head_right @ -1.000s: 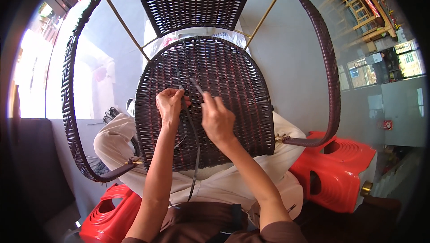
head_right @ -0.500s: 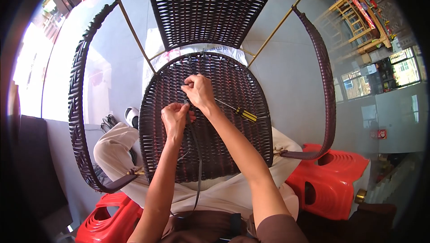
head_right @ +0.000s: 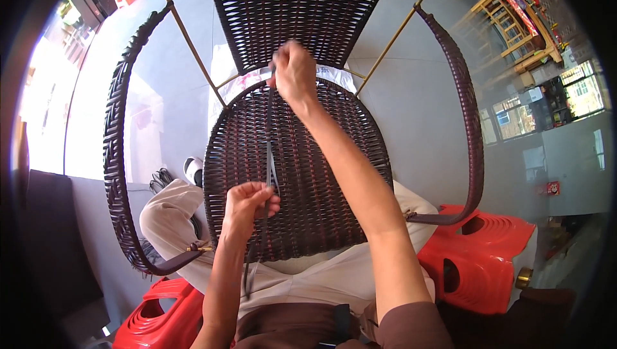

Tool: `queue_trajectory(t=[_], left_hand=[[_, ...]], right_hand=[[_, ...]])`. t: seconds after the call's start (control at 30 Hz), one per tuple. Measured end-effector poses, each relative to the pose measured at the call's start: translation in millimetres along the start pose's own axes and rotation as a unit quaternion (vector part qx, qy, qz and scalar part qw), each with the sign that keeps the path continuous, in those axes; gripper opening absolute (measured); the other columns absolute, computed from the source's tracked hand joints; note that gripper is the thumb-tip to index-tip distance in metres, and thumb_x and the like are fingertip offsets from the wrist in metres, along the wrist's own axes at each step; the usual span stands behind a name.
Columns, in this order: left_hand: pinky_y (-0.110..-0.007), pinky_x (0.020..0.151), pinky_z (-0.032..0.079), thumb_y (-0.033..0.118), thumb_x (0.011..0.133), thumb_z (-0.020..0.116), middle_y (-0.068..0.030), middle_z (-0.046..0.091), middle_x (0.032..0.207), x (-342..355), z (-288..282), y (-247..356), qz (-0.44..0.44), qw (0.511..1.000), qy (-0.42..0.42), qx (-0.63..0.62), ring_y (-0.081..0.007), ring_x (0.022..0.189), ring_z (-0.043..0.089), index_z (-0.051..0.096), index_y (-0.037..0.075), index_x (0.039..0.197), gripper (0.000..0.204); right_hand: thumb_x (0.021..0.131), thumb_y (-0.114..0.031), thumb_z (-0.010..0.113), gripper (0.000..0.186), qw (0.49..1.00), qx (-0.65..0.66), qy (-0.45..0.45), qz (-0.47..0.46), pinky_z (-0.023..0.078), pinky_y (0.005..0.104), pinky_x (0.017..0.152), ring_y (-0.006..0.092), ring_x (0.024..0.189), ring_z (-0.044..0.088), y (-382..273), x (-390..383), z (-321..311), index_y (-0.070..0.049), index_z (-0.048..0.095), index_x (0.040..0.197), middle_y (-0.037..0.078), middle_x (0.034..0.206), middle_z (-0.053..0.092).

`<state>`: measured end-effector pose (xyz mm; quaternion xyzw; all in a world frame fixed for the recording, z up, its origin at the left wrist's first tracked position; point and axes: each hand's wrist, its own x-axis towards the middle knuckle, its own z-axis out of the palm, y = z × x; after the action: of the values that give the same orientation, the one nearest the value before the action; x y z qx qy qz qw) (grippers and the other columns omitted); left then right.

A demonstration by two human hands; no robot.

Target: The person threads a dark synthetic strap through the woven seat of a chair by hand and uses a screwdriver to push the material into position.

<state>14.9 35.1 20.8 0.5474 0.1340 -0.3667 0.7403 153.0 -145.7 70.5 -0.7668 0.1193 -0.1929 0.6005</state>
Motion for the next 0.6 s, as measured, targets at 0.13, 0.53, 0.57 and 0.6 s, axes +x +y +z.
queue_trajectory(t=[0.13, 0.53, 0.57, 0.6], left_hand=[[-0.022, 0.052, 0.051, 0.008, 0.083, 0.060, -0.0101, 0.064, 0.072, -24.4, -1.8, -2.2, -0.001, 1.000, -0.012, -0.001, -0.0134, 0.056, 0.061, 0.058, -0.001, 0.084, 0.010], [-0.021, 0.056, 0.050, 0.004, 0.081, 0.060, -0.0084, 0.065, 0.078, -57.1, -3.2, -17.7, 0.013, 0.998, -0.042, -0.040, -0.0123, 0.063, 0.062, 0.057, 0.002, 0.094, 0.013], [-0.021, 0.059, 0.051, 0.003, 0.081, 0.060, -0.0088, 0.065, 0.079, -60.3, -2.2, -16.5, 0.017, 0.998, -0.040, -0.037, -0.0127, 0.065, 0.062, 0.057, 0.002, 0.094, 0.013], [-0.022, 0.061, 0.051, 0.003, 0.081, 0.060, -0.0092, 0.065, 0.081, -62.4, -1.3, -15.6, 0.022, 0.998, -0.038, -0.035, -0.0130, 0.067, 0.062, 0.056, 0.001, 0.094, 0.014]], right_hand=[[0.089, -0.008, 0.047, 0.012, 0.988, 0.007, 0.064, -0.141, 0.048, 0.0209, 0.041, 0.0171, 0.055, 0.064, -59.2, 32.6, -24.2, 0.002, 0.053, 0.089, 0.012, 0.073, 0.062], [0.083, -0.014, 0.060, 0.016, 0.984, 0.085, 0.052, 0.145, 0.052, 0.0215, 0.044, 0.0137, 0.054, 0.060, 38.1, -71.5, -47.9, 0.000, 0.059, 0.090, 0.009, 0.076, 0.060], [0.082, -0.009, 0.059, 0.015, 0.981, 0.073, -0.007, 0.180, 0.050, 0.0218, 0.039, 0.0143, 0.052, 0.061, 53.6, -76.0, -41.3, 0.003, 0.059, 0.091, 0.009, 0.071, 0.060], [0.083, -0.007, 0.058, 0.014, 0.980, 0.062, -0.055, 0.183, 0.049, 0.0216, 0.036, 0.0142, 0.048, 0.060, 56.5, -78.6, -33.1, 0.004, 0.059, 0.090, 0.011, 0.072, 0.061]])
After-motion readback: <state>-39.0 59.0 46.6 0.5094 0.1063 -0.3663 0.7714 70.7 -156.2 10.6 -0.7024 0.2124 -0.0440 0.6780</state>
